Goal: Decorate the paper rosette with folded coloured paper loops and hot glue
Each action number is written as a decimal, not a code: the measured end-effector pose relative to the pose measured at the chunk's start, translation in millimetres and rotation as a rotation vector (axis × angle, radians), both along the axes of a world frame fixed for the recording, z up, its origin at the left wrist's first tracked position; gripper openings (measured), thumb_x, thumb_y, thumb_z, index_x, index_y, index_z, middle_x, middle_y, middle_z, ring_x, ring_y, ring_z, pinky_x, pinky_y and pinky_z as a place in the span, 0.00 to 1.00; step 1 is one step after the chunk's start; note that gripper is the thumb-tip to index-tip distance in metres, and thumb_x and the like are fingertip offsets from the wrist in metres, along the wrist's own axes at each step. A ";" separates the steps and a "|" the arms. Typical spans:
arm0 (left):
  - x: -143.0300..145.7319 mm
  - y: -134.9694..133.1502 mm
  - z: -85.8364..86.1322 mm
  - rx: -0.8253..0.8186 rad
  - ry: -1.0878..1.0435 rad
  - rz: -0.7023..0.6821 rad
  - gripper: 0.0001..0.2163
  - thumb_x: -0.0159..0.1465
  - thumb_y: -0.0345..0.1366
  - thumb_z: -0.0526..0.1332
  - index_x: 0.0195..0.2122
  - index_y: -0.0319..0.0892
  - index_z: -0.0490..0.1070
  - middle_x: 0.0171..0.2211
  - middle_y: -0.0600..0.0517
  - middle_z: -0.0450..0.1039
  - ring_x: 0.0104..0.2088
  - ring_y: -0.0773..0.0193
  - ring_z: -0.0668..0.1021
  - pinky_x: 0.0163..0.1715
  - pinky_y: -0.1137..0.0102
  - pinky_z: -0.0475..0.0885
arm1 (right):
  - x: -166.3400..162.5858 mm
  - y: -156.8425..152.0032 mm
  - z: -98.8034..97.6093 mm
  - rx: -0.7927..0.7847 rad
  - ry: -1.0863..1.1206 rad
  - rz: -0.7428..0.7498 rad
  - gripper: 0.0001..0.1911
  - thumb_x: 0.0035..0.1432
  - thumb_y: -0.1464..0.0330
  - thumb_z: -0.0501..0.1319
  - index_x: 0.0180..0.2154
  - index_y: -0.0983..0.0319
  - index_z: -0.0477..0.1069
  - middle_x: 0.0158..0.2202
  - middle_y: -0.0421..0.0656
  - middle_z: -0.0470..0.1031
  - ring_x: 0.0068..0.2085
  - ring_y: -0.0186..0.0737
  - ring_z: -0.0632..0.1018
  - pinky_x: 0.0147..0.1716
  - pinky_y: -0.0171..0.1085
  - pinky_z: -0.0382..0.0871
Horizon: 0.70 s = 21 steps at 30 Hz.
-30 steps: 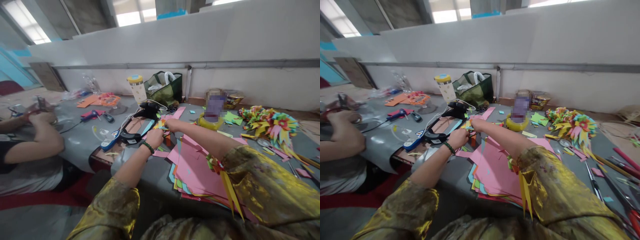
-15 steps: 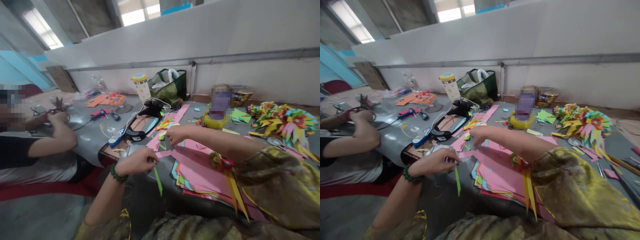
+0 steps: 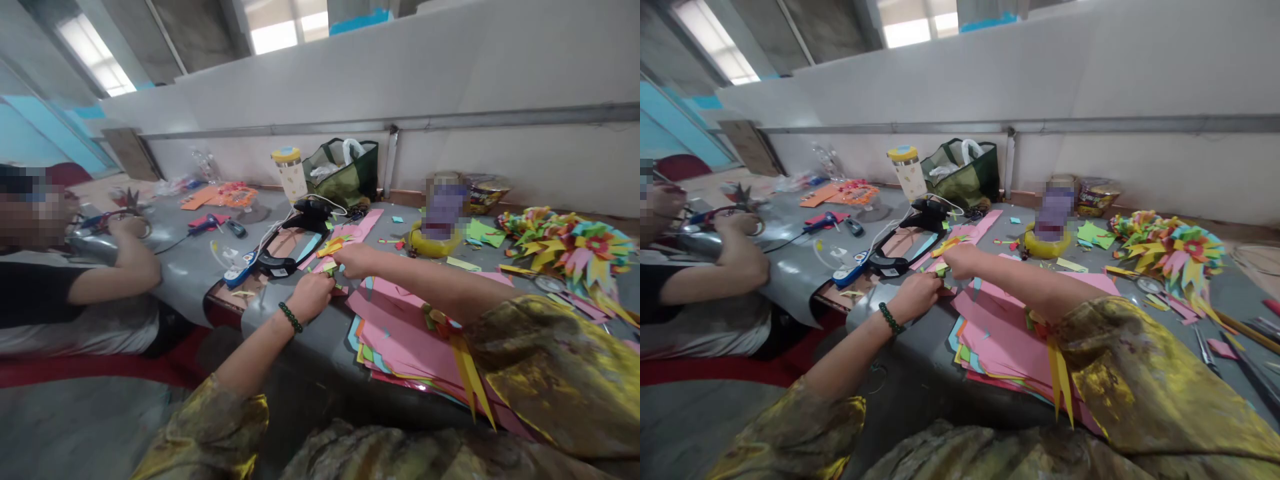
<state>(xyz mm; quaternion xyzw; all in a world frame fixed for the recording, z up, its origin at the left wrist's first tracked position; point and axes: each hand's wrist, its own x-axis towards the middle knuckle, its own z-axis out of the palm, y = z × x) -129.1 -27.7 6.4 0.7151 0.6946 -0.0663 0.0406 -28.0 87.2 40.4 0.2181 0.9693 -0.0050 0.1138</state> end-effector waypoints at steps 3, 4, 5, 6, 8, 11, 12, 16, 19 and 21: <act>-2.1 0.1 -0.6 0.017 -0.024 0.031 0.12 0.64 0.27 0.54 0.41 0.39 0.78 0.43 0.41 0.79 0.47 0.53 0.80 0.45 0.66 0.73 | -3.0 23.1 16.4 -0.130 0.157 -0.174 0.19 0.51 0.76 0.63 0.47 0.63 0.78 0.41 0.47 0.81 0.42 0.47 0.80 0.33 0.32 0.69; -2.6 -0.1 -0.4 0.018 -0.035 0.038 0.13 0.64 0.28 0.54 0.41 0.40 0.78 0.44 0.42 0.79 0.48 0.54 0.79 0.45 0.66 0.73 | -4.7 31.9 19.7 -0.178 0.208 -0.237 0.20 0.51 0.77 0.62 0.48 0.63 0.78 0.39 0.45 0.81 0.39 0.44 0.81 0.32 0.30 0.69; -3.1 -0.6 -0.3 0.015 -0.047 0.040 0.13 0.65 0.28 0.53 0.41 0.40 0.78 0.45 0.42 0.79 0.48 0.54 0.79 0.45 0.66 0.73 | -6.3 40.5 21.7 -0.210 0.243 -0.292 0.21 0.52 0.77 0.61 0.48 0.64 0.78 0.38 0.44 0.81 0.37 0.42 0.81 0.31 0.29 0.68; -3.7 -1.4 -0.3 0.013 -0.062 0.038 0.13 0.65 0.27 0.53 0.41 0.40 0.78 0.45 0.43 0.79 0.48 0.54 0.79 0.45 0.67 0.73 | -7.8 48.5 22.3 -0.219 0.262 -0.336 0.21 0.53 0.78 0.60 0.49 0.64 0.78 0.37 0.43 0.81 0.37 0.41 0.81 0.30 0.29 0.68; -5.7 -3.3 -1.3 0.022 -0.102 0.023 0.14 0.64 0.26 0.53 0.40 0.41 0.78 0.43 0.43 0.80 0.46 0.55 0.80 0.44 0.67 0.73 | -9.5 60.8 21.2 -0.171 0.278 -0.383 0.20 0.53 0.78 0.60 0.48 0.66 0.78 0.40 0.45 0.81 0.40 0.42 0.80 0.32 0.29 0.68; -12.2 -5.5 -4.2 0.069 -0.190 0.008 0.15 0.62 0.24 0.53 0.41 0.42 0.79 0.42 0.44 0.80 0.44 0.57 0.80 0.45 0.68 0.73 | -8.7 62.7 18.9 -0.092 0.285 -0.381 0.18 0.53 0.79 0.60 0.46 0.69 0.79 0.44 0.50 0.79 0.46 0.47 0.78 0.36 0.31 0.67; -15.1 -5.5 -4.9 0.086 -0.223 0.013 0.16 0.62 0.23 0.53 0.42 0.41 0.79 0.42 0.44 0.80 0.45 0.57 0.80 0.46 0.68 0.73 | -7.6 57.6 18.7 -0.096 0.278 -0.358 0.17 0.54 0.79 0.60 0.45 0.68 0.80 0.44 0.50 0.80 0.46 0.46 0.78 0.37 0.31 0.67; -25.9 -1.7 -3.7 0.082 -0.337 0.035 0.18 0.59 0.21 0.53 0.44 0.40 0.79 0.39 0.46 0.81 0.40 0.60 0.81 0.43 0.70 0.73 | -1.0 13.8 16.8 -0.280 -0.022 -0.106 0.08 0.57 0.69 0.65 0.36 0.65 0.82 0.32 0.44 0.80 0.36 0.41 0.79 0.30 0.31 0.64; -28.0 3.4 0.8 0.021 -0.345 0.001 0.19 0.57 0.20 0.54 0.43 0.41 0.79 0.36 0.48 0.81 0.36 0.62 0.80 0.39 0.72 0.72 | 2.9 -23.3 8.4 -0.213 -0.173 0.038 0.13 0.54 0.62 0.69 0.38 0.65 0.81 0.32 0.47 0.80 0.36 0.46 0.79 0.30 0.33 0.65; -26.1 7.0 4.1 -0.028 -0.277 -0.036 0.15 0.57 0.22 0.56 0.39 0.39 0.79 0.36 0.46 0.80 0.37 0.59 0.80 0.38 0.71 0.72 | 3.2 -39.7 -0.3 -0.078 -0.160 0.089 0.16 0.53 0.64 0.69 0.43 0.65 0.80 0.35 0.51 0.81 0.39 0.49 0.80 0.32 0.35 0.67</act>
